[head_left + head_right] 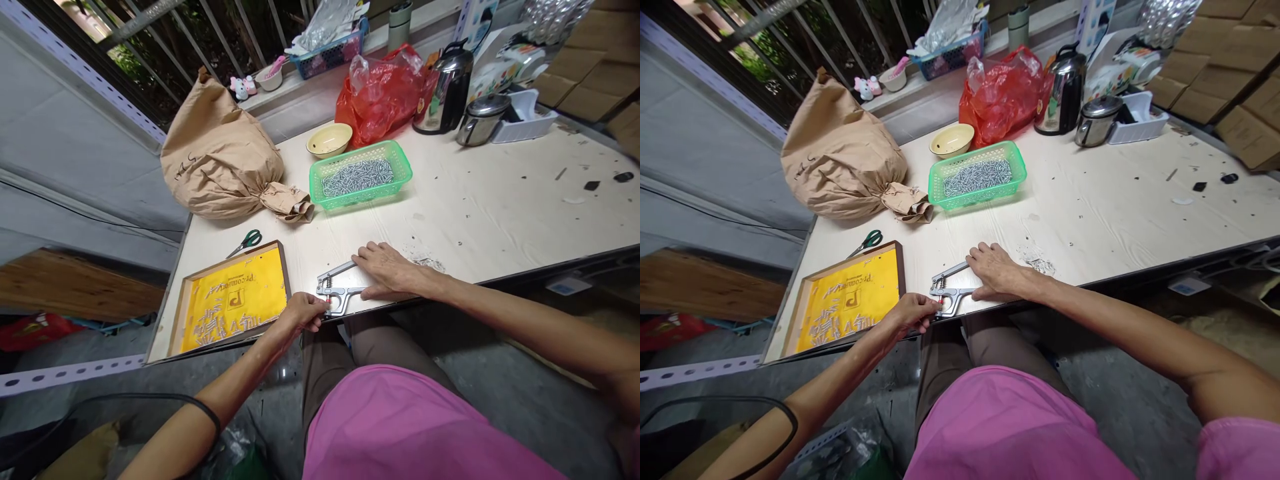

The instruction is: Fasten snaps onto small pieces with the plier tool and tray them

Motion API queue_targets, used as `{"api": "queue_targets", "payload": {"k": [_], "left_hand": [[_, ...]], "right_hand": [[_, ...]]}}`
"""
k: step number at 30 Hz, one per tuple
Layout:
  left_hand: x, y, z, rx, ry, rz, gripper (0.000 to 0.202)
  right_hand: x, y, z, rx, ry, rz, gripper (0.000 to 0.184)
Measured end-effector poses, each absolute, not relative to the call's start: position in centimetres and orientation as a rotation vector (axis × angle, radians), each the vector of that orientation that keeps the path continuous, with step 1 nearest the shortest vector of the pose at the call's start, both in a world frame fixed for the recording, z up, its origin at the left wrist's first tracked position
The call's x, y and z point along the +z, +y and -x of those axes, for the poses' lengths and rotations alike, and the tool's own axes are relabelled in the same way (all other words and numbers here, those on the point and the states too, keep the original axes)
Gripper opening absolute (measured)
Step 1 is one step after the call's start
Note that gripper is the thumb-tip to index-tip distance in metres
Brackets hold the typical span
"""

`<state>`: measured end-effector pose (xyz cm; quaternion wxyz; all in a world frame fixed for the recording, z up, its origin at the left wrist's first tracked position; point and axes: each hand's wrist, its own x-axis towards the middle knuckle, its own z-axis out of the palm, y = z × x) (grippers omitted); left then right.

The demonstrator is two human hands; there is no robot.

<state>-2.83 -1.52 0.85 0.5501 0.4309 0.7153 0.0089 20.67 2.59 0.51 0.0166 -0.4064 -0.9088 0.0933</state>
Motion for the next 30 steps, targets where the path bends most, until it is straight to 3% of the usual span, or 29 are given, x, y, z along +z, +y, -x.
{"api": "queue_targets", "payload": {"k": [3,7,9,11,14,17,26,30], "left_hand": [[1.6,-2.0,2.7,-0.031,1.750,-1.231,0.033],[2.5,-2.6,1.4,0.089,1.830,-1.956,0.024],[2.3,-2.3,0.3,0.130,1.673,-2.234,0.025],[1.8,-1.5,-0.7,0.111,1.480,-2.415,0.038],[1.2,0.1,-1.8,0.008,1.326,-2.520,0.057],[1.2,1.1,-2.1,-0.085,1.296,-2.553,0.062],[0.9,1.0,-2.3,-0.085,1.447,-2.516,0.027],[0.6,1.1,-2.9,-0.064,1.543,-2.466,0.022]], "right_hand": [[1.0,1.8,-20.7,0.368,-2.799,1.303,0.047],[0.5,1.4,-20.5,0.380,-2.765,1.285,0.039],[0.0,1.4,-20.5,0.362,-2.763,1.280,0.041],[-0.3,1.5,-20.5,0.354,-2.768,1.282,0.046],[-0.2,1.5,-20.7,0.378,-2.769,1.315,0.057],[0.3,1.1,-20.9,0.391,-2.741,1.445,0.057],[-0.6,1.2,-20.2,0.242,-2.795,1.362,0.015],[-0.9,1.9,-19.9,0.231,-2.814,1.315,0.018]]}}
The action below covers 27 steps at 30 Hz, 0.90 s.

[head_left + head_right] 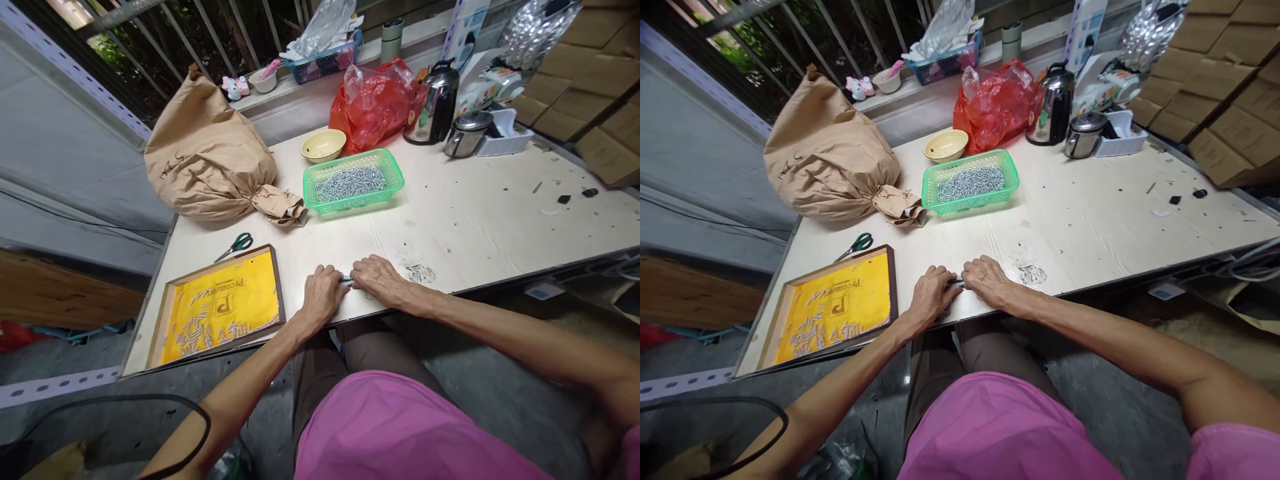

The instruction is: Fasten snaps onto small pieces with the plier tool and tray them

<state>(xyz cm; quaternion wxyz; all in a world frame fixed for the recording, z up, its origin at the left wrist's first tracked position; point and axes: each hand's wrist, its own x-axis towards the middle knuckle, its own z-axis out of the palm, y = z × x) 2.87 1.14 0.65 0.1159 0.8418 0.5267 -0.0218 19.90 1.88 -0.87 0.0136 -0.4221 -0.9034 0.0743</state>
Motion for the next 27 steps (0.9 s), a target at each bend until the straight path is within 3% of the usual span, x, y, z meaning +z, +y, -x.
{"api": "queue_targets", "payload": {"k": [4,7,10,12,15,21,27], "left_hand": [[0.6,0.5,-3.5,-0.054,1.607,-2.404,0.027],[0.9,-0.5,-2.3,0.120,1.636,-2.405,0.050],[2.0,-1.7,1.5,0.342,1.776,-2.378,0.042],[2.8,-2.1,4.9,0.401,2.028,-2.263,0.029],[3.2,-2.0,9.2,0.261,2.275,-2.109,0.029],[1.3,-0.8,10.1,-0.057,2.202,-2.118,0.030],[0.1,-0.5,9.7,-0.134,2.149,-2.264,0.030]], "right_hand": [[-0.8,2.3,-20.5,0.183,-2.774,1.293,0.018],[-1.6,2.8,-21.6,0.225,-2.689,1.179,0.051],[-2.9,2.7,-22.8,0.231,-2.617,1.094,0.068],[-3.5,2.1,-23.2,0.239,-2.570,1.112,0.059],[-3.8,0.8,-22.8,0.288,-2.523,1.103,0.042],[-3.6,-1.3,-19.9,0.258,-2.520,1.068,0.029],[-3.6,-1.5,-18.8,0.096,-2.617,1.200,0.023]]}}
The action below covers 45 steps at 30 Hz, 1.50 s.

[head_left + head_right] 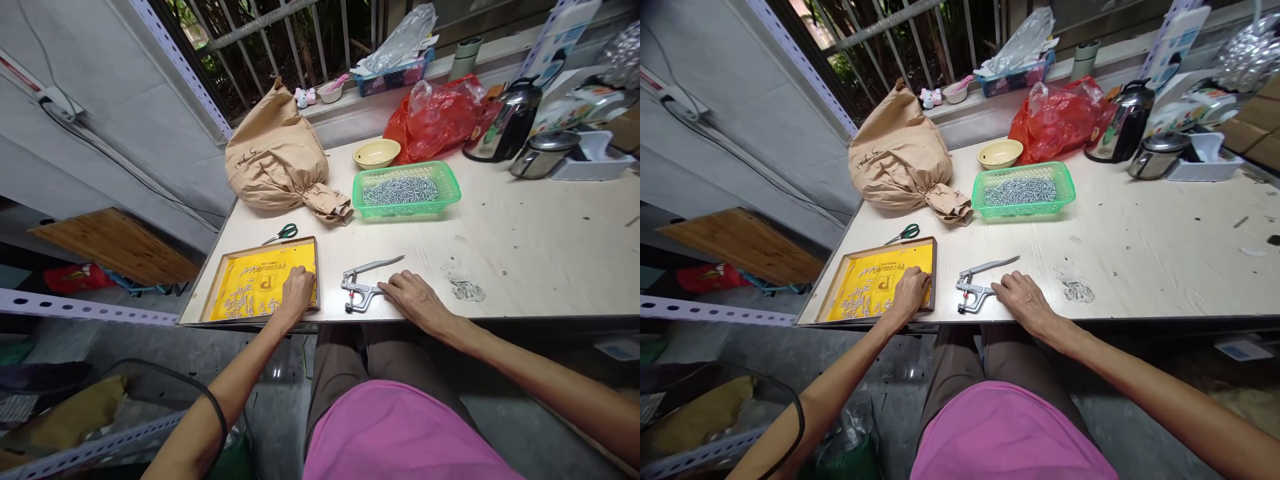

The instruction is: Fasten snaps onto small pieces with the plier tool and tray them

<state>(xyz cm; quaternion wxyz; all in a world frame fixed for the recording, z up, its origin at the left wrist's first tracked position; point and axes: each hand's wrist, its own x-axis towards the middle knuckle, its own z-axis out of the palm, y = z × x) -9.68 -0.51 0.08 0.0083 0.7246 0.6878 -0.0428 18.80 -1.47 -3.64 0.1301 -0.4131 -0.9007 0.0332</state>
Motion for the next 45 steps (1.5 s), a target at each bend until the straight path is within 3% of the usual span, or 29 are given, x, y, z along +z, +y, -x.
{"api": "queue_targets", "payload": {"k": [16,24,32,36,45], "left_hand": [[0.6,-0.2,11.0,-0.217,2.040,-2.476,0.026],[2.1,0.0,8.4,0.592,2.042,-1.905,0.017],[3.5,-0.6,2.9,0.740,1.642,-1.241,0.028],[3.7,-0.4,2.6,0.748,1.623,-1.179,0.031],[4.7,-2.0,3.2,0.934,1.660,-1.069,0.037]], "right_hand": [[-2.8,1.2,-20.6,0.262,-2.488,1.195,0.023],[-4.0,1.3,-21.6,0.251,-2.416,1.277,0.025],[-3.2,1.4,-20.9,0.149,-2.425,1.420,0.025],[-1.5,1.9,-19.0,0.177,-2.625,1.086,0.027],[-0.3,4.1,-13.3,0.152,-2.918,0.502,0.008]]}}
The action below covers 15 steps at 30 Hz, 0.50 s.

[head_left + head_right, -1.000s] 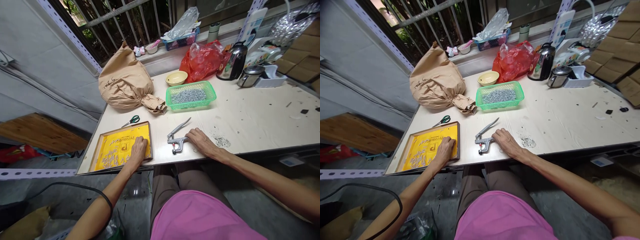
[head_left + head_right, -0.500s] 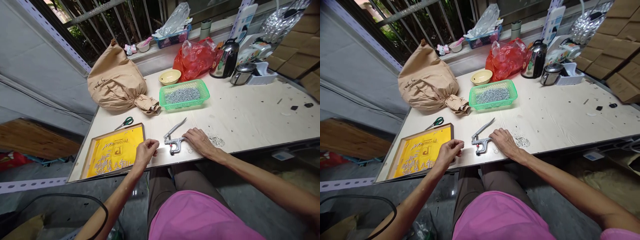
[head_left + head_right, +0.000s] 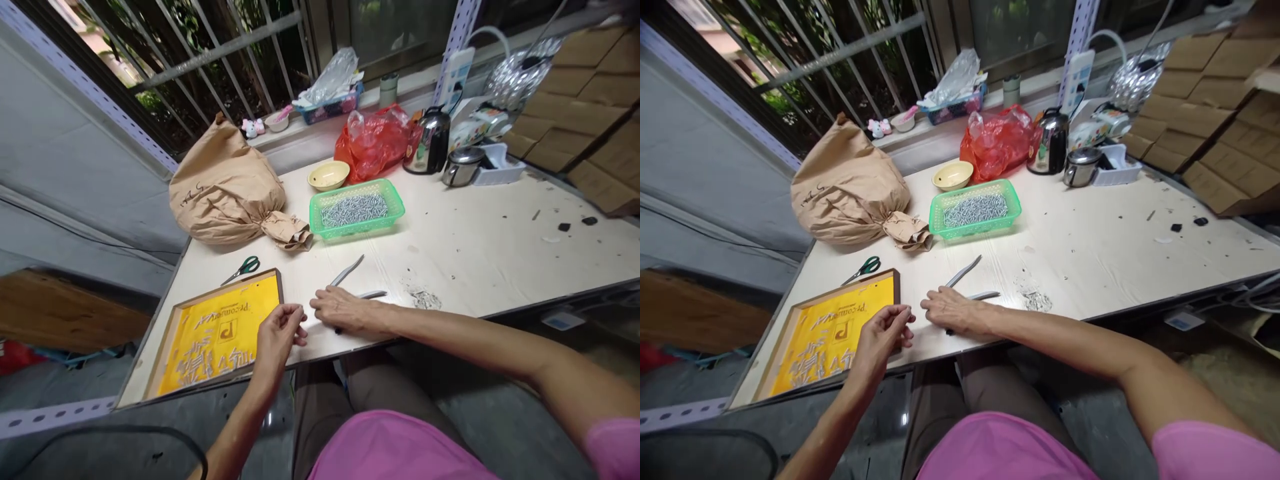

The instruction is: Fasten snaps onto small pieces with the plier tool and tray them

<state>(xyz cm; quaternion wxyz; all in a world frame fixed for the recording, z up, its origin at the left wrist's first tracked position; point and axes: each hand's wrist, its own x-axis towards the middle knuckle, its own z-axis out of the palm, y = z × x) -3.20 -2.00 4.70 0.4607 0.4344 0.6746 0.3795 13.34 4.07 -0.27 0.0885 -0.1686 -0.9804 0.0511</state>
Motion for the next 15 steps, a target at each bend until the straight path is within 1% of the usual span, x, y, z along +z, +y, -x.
{"api": "queue_targets", "payload": {"k": [2,4,7,9,11,13,15], "left_hand": [[4.6,-2.3,3.6,0.949,1.664,-1.016,0.039],[4.3,-2.5,3.9,0.930,1.652,-0.965,0.040],[3.6,-2.5,3.4,0.850,1.612,-0.920,0.039],[2.9,-2.4,2.5,0.803,1.588,-0.923,0.038],[2.0,-2.1,1.5,0.773,1.591,-0.953,0.038],[1.1,-1.7,0.6,0.752,1.615,-0.985,0.037],[0.3,-1.3,-0.1,0.736,1.623,-0.996,0.036]], "right_hand": [[-0.1,4.3,-12.9,0.114,-2.858,0.521,0.008],[1.0,5.4,-13.1,0.075,-2.740,0.634,0.014],[4.5,8.8,-15.3,0.017,-2.462,0.913,0.022],[7.0,11.6,-17.7,-0.020,-2.241,1.160,0.022],[8.3,13.5,-20.2,-0.045,-2.092,1.338,0.022],[8.1,13.5,-22.2,-0.036,-2.055,1.424,0.023],[6.7,11.5,-23.3,0.069,-2.156,1.424,0.022]]}}
